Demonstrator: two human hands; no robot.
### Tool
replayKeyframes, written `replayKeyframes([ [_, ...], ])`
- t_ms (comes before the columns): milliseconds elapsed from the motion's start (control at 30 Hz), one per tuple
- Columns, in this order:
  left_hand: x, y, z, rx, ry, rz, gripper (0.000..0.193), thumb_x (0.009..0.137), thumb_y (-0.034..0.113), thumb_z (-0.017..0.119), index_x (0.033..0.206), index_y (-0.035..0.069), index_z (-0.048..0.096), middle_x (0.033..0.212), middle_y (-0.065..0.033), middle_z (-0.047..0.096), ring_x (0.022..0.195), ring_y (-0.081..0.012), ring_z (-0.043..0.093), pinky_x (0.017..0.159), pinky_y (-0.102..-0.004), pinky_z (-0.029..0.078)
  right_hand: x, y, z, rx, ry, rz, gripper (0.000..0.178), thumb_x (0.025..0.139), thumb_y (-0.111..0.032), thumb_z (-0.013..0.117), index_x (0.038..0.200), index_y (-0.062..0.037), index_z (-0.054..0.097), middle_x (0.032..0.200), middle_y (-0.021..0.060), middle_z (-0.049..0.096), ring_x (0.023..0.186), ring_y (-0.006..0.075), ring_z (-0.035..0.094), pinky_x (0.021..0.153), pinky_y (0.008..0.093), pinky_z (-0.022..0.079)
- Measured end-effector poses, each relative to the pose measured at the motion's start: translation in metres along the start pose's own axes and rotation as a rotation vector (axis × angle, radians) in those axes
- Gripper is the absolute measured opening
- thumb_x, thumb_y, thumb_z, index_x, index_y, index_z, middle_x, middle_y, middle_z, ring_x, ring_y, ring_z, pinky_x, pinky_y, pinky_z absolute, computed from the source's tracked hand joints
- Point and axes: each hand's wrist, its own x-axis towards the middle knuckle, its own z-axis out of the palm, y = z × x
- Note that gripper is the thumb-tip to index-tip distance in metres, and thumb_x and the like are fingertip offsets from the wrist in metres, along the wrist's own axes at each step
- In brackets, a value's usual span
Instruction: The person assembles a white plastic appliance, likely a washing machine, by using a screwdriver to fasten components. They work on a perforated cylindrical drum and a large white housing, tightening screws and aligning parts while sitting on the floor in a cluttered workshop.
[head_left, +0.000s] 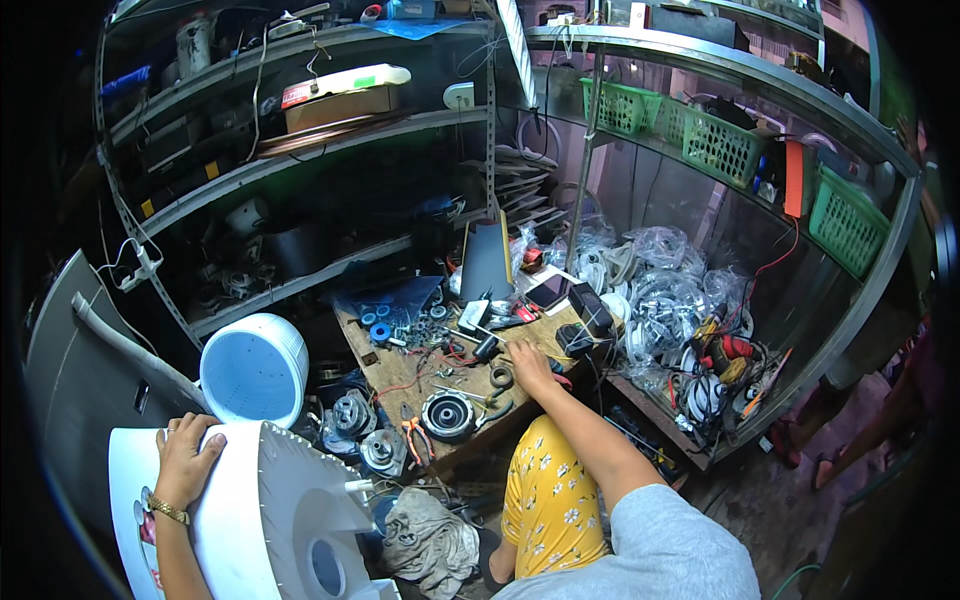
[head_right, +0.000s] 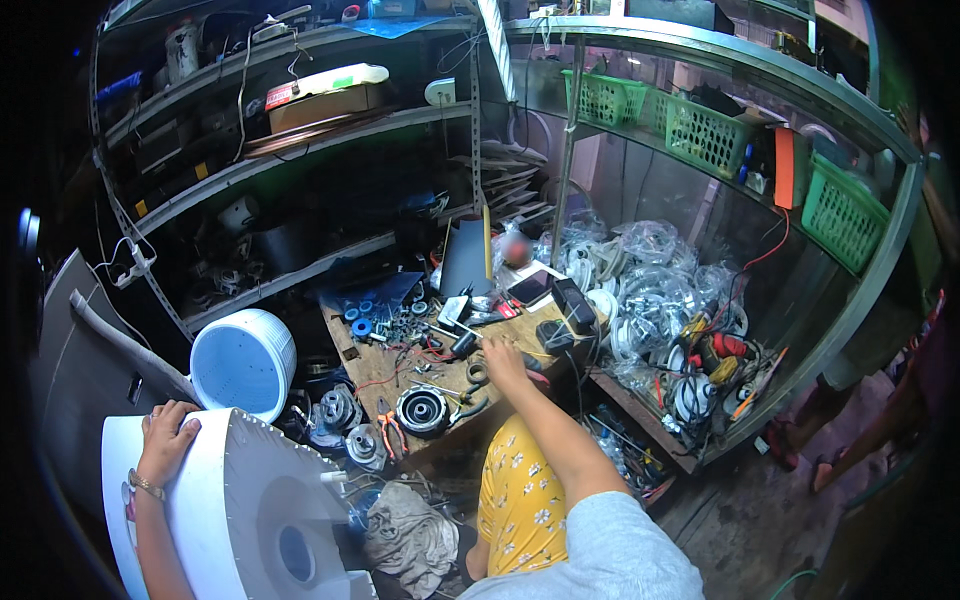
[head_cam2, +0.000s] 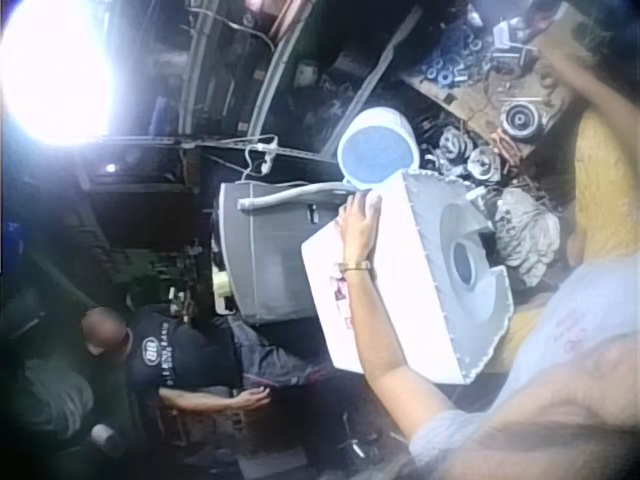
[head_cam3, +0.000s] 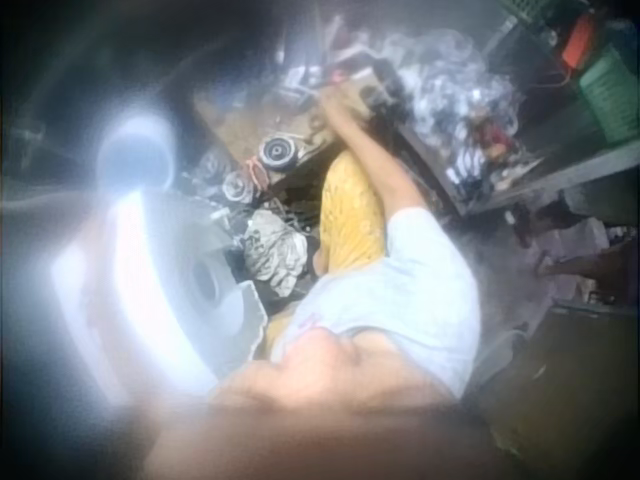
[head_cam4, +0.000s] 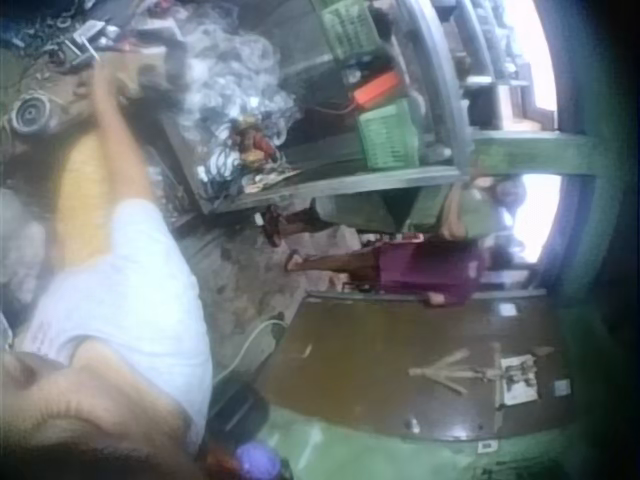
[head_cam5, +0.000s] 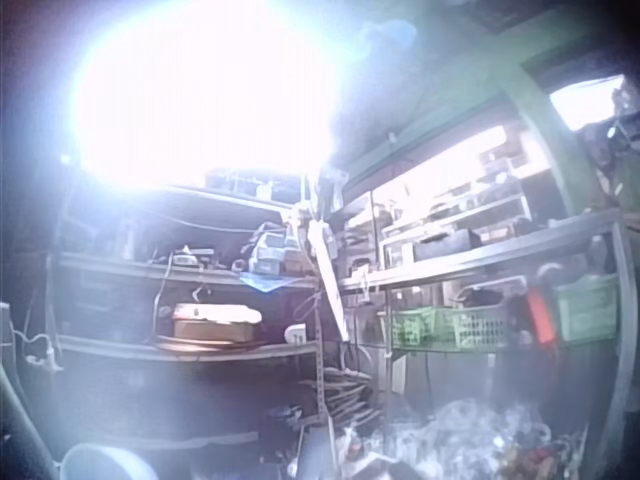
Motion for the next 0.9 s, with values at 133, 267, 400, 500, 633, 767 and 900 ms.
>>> replayKeyframes([
  [133,-0.009,-0.007,-0.008,0.016,-0.007,-0.026,0.04,0.088,0.043,0.054,0.107,0.01,0.064,0.104,-0.0088,0.06,0.111,-0.0283,0.048,0.104,-0.0555,0.022,-0.037,-0.026,-0.033,0.075,-0.046,-0.035,0.022,0.085,-0.014,0.054,0.105,-0.0083,0.059,0.099,0.0154,0.065,0.09,0.0322,0.064,0.076,0.0427,0.052],
  [267,-0.011,0.008,-0.024,0.075,-0.131,0.011,0.042,0.092,0.044,0.05,0.121,0.014,0.057,0.121,-0.0134,0.055,0.114,-0.0371,0.049,0.099,-0.055,0.031,-0.111,0.01,-0.084,-0.285,-0.736,0.082,0.024,0.081,-0.023,0.055,0.092,-0.0077,0.07,0.095,0.0176,0.069,0.086,0.0333,0.069,0.071,0.045,0.055],
  [400,-0.002,-0.033,-0.001,0.12,-0.022,0.137,0.043,0.092,0.045,0.05,0.122,0.014,0.057,0.122,-0.0137,0.055,0.118,-0.037,0.047,0.1,-0.0554,0.031,-0.191,0.037,-0.075,-0.438,-1.453,-0.122,0.033,0.084,-0.022,0.055,0.111,-0.0075,0.068,0.109,0.0137,0.069,0.1,0.0274,0.067,0.08,0.0402,0.052],
  [500,-0.004,-0.033,0.0,0.139,-0.011,0.119,0.046,0.091,0.048,0.051,0.122,0.014,0.057,0.124,-0.0141,0.055,0.119,-0.0365,0.046,0.101,-0.0558,0.03,-0.19,0.001,-0.058,-0.068,-1.659,0.011,0.037,0.084,-0.025,0.056,0.115,-0.0068,0.065,0.114,0.0134,0.067,0.101,0.0293,0.065,0.083,0.0412,0.051],
  [633,0.002,-0.014,0.004,0.063,-0.032,0.001,0.04,0.093,0.043,0.048,0.113,0.012,0.063,0.112,-0.0078,0.06,0.117,-0.0263,0.046,0.105,-0.0501,0.024,-0.151,-0.016,-0.062,-0.214,-1.734,-0.279,0.041,0.084,-0.036,0.062,0.112,-0.007,0.067,0.109,0.0177,0.067,0.095,0.0326,0.065,0.081,0.0391,0.051],
  [767,-0.008,-0.018,-0.004,0.038,-0.051,-0.079,0.046,0.092,0.053,0.048,0.113,0.015,0.064,0.111,-0.0066,0.062,0.121,-0.0259,0.045,0.107,-0.0553,0.018,-0.103,-0.117,-0.081,0.354,-1.11,-0.463,0.043,0.087,-0.036,0.06,0.117,-0.0054,0.059,0.104,0.0201,0.066,0.095,0.0366,0.063,0.081,0.0424,0.05],
  [900,-0.008,-0.014,-0.002,0.025,-0.052,-0.096,0.049,0.09,0.057,0.049,0.113,0.017,0.065,0.111,-0.0063,0.062,0.123,-0.0263,0.044,0.108,-0.0588,0.015,-0.096,-0.22,-0.036,0.682,-0.626,-0.51,0.034,0.091,-0.027,0.057,0.116,-0.0031,0.056,0.101,0.0205,0.064,0.094,0.0387,0.062,0.082,0.0456,0.048],
])
